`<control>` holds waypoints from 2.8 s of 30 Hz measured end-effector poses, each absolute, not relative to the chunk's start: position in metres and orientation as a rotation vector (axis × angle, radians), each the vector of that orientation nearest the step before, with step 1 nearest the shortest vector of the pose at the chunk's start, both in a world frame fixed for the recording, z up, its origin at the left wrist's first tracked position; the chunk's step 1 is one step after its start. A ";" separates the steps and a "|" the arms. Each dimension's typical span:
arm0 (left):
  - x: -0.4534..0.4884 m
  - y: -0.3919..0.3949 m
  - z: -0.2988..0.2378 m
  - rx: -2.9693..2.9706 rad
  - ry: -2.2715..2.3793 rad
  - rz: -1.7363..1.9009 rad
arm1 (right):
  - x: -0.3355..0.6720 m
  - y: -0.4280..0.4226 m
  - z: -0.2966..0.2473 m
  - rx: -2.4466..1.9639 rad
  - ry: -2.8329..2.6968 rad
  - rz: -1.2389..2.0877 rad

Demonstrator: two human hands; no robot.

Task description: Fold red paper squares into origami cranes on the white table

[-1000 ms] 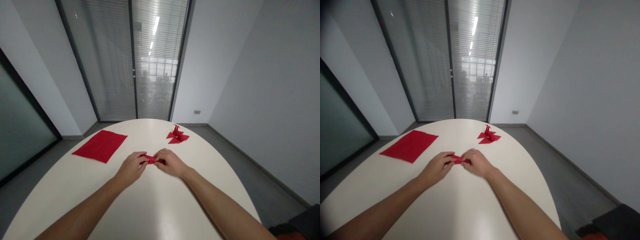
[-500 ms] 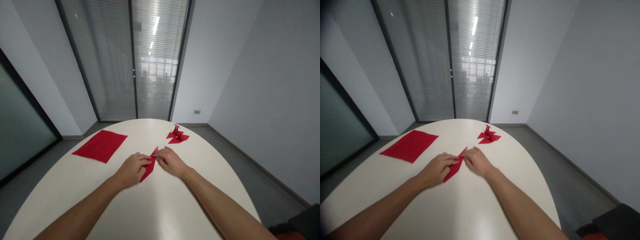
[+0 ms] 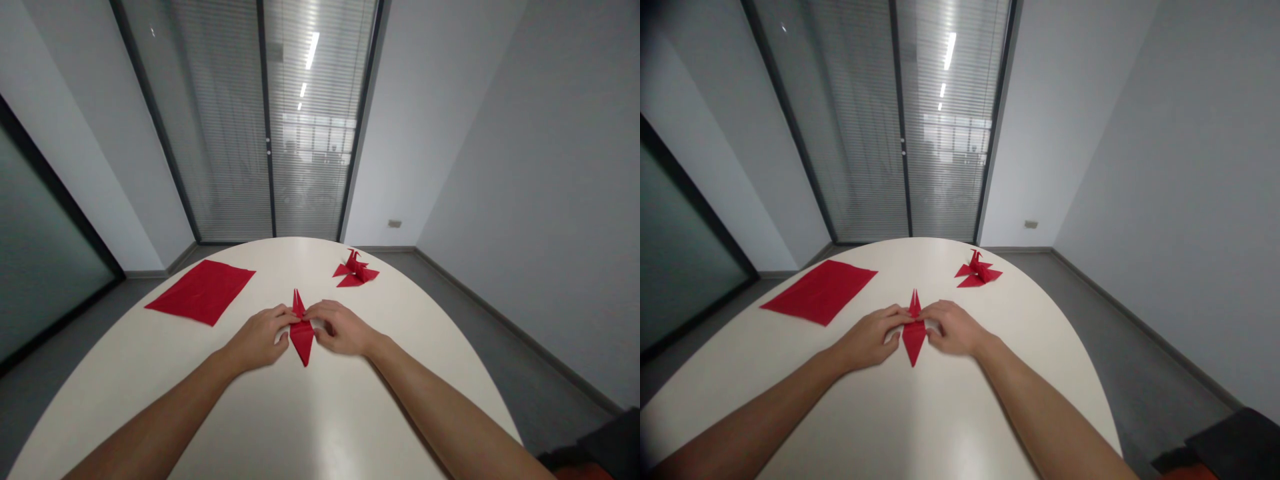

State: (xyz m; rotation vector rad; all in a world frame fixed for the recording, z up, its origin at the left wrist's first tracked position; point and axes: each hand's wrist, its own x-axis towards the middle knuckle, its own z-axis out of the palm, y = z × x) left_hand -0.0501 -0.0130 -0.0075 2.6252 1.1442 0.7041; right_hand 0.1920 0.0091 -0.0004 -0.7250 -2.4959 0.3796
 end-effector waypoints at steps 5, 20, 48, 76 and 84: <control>-0.052 -0.013 -0.008 2.640 1.151 0.702 | 0.192 0.007 0.000 -0.748 -2.486 0.375; -0.051 -0.014 -0.008 2.649 1.150 0.706 | 0.193 0.007 -0.003 -0.756 -2.477 0.407; -0.043 -0.010 -0.011 2.459 1.303 0.790 | 0.189 0.007 -0.002 -0.903 -2.439 0.307; -0.033 -0.012 -0.007 2.457 1.332 0.786 | 0.181 0.007 -0.005 -0.912 -2.336 0.358; -0.025 -0.009 -0.011 2.237 1.498 0.886 | 0.176 0.007 -0.007 -1.035 -2.289 0.355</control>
